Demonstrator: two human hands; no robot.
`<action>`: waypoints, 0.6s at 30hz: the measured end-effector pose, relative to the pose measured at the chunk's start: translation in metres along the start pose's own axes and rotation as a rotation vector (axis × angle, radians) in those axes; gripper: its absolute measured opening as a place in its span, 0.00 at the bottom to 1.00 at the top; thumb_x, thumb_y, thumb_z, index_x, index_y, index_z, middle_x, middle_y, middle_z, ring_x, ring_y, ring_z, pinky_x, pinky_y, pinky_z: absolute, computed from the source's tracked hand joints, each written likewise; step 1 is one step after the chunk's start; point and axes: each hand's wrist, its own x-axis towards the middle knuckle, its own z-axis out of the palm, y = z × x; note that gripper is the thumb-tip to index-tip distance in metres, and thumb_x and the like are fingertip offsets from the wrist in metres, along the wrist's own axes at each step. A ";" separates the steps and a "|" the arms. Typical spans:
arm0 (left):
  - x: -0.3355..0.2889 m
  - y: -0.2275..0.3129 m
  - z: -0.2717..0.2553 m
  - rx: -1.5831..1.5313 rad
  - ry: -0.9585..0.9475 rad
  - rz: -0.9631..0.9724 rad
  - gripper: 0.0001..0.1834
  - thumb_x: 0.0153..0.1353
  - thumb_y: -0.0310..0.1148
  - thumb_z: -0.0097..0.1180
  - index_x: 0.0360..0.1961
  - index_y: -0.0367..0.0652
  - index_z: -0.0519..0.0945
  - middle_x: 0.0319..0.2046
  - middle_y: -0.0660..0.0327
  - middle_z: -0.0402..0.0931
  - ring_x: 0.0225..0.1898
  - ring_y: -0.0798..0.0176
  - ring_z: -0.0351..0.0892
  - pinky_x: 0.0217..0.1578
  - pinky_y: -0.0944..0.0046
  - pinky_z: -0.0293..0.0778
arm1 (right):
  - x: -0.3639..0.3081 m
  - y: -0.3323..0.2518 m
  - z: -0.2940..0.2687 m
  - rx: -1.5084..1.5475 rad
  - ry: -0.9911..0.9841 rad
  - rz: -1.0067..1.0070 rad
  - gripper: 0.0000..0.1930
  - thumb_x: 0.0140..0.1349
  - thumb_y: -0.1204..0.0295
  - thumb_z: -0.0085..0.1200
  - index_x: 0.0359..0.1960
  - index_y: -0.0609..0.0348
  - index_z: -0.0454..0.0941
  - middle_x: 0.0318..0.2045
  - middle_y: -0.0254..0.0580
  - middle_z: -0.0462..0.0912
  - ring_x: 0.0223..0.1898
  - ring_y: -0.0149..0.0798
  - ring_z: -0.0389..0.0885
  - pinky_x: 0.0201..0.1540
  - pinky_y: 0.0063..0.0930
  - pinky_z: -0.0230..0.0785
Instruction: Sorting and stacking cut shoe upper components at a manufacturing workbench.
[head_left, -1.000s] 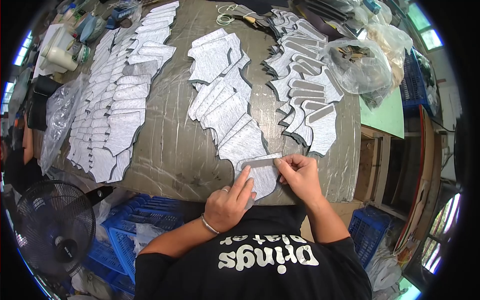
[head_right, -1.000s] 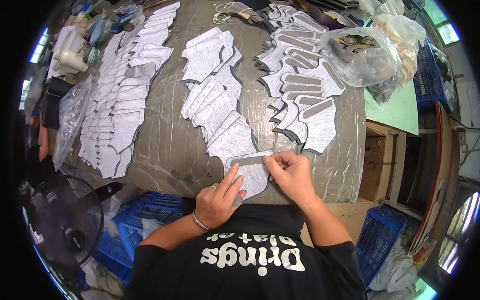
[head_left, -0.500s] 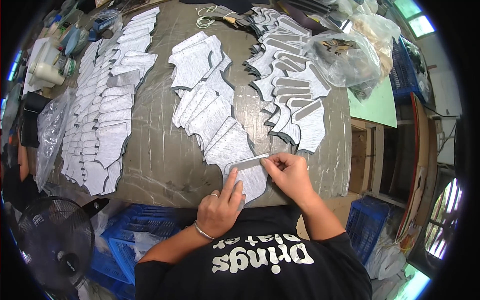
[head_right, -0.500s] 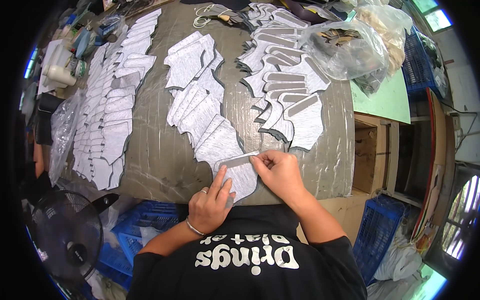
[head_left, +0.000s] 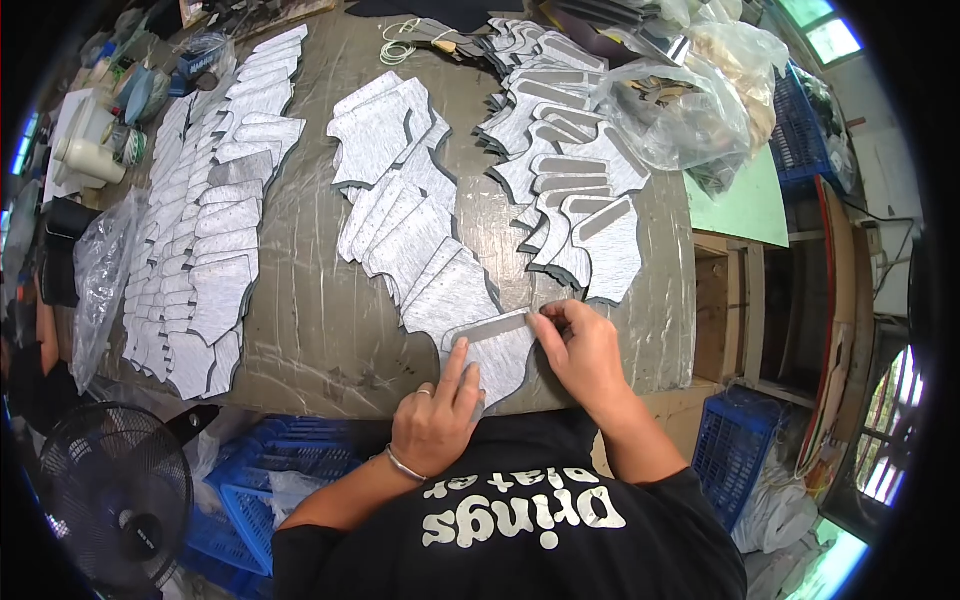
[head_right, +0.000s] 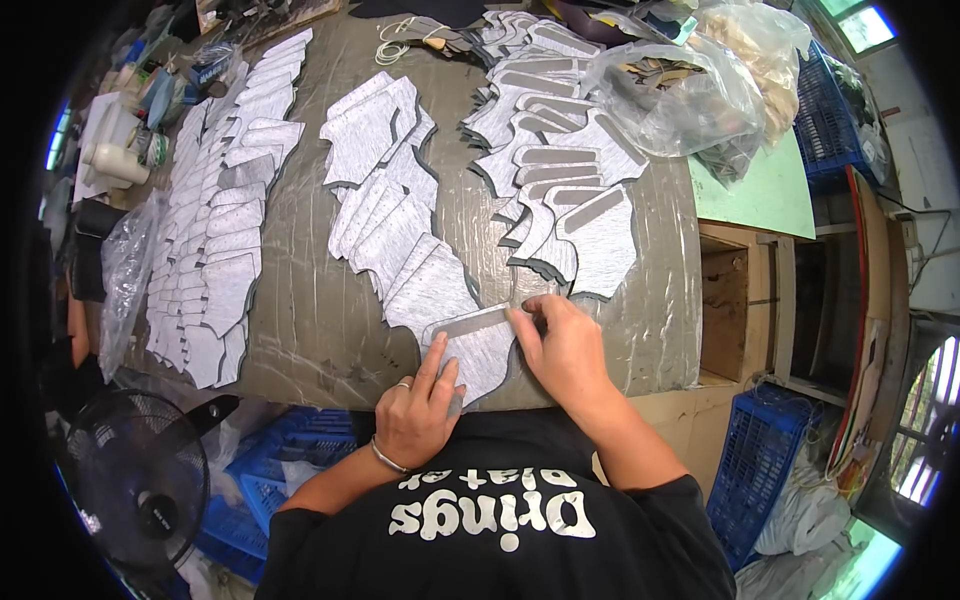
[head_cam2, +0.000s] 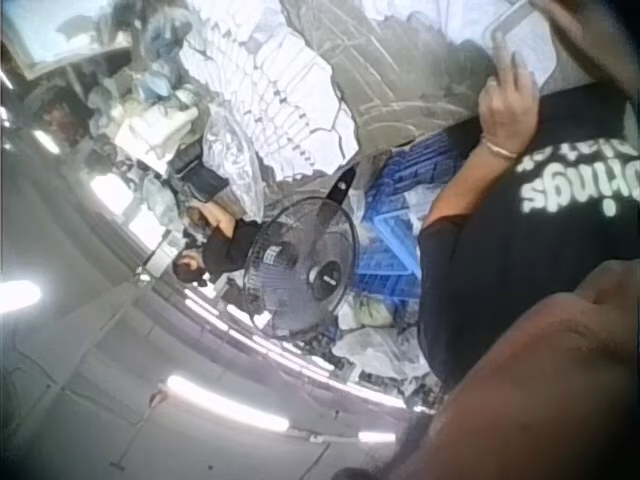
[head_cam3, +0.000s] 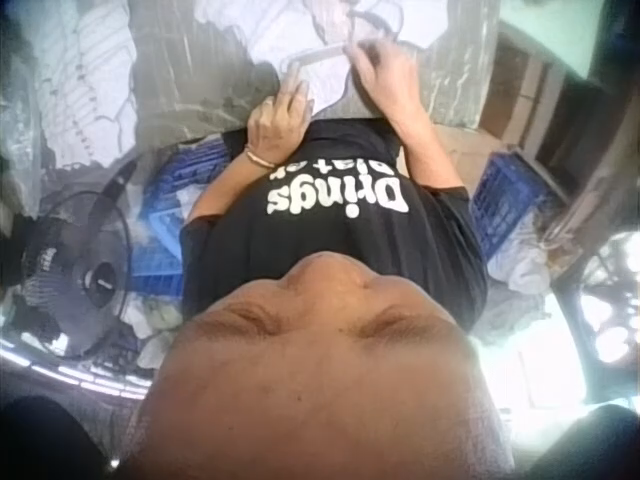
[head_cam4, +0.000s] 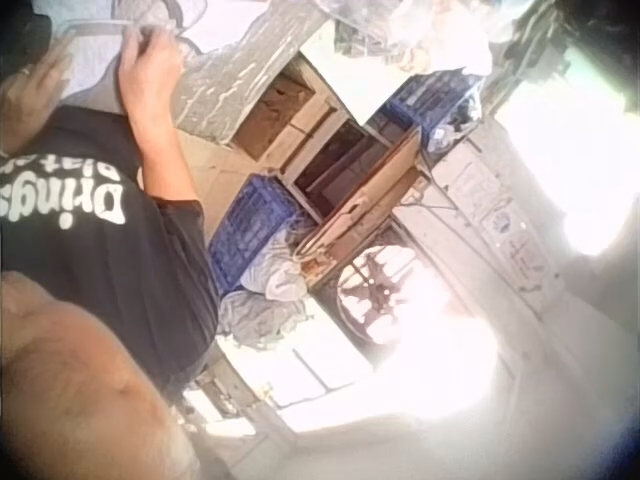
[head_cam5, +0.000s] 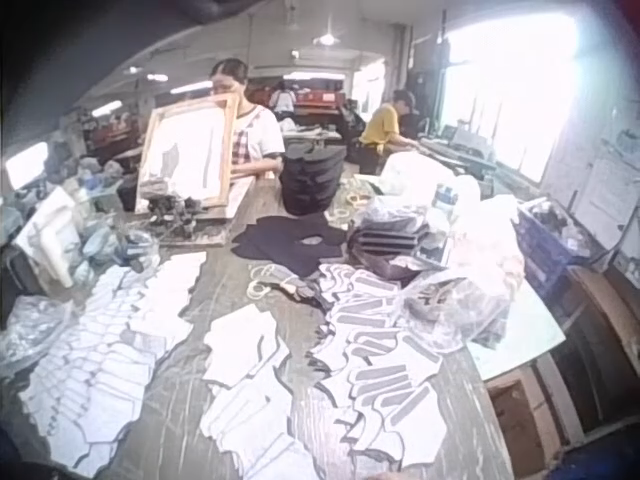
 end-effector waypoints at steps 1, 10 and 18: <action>0.000 0.000 0.000 -0.001 -0.001 0.002 0.21 0.51 0.33 0.64 0.47 0.38 0.78 0.61 0.50 0.71 0.18 0.63 0.72 0.21 0.67 0.70 | -0.001 -0.004 -0.002 -0.001 0.004 -0.003 0.14 0.52 0.64 0.69 0.27 0.63 0.80 0.22 0.49 0.81 0.22 0.46 0.81 0.26 0.34 0.71; -0.015 -0.007 0.012 -0.201 0.256 -0.032 0.18 0.50 0.30 0.69 0.43 0.41 0.80 0.46 0.54 0.77 0.26 0.56 0.79 0.26 0.64 0.76 | -0.002 -0.003 -0.017 0.701 -0.078 0.163 0.06 0.60 0.77 0.60 0.37 0.64 0.77 0.27 0.28 0.77 0.27 0.18 0.71 0.30 0.14 0.65; -0.017 -0.017 -0.009 -0.611 0.403 -0.188 0.13 0.57 0.23 0.60 0.45 0.38 0.80 0.35 0.59 0.76 0.30 0.67 0.78 0.29 0.70 0.72 | 0.024 -0.008 -0.030 -0.149 -0.112 -0.589 0.27 0.60 0.72 0.58 0.61 0.64 0.69 0.66 0.54 0.66 0.67 0.56 0.62 0.68 0.49 0.52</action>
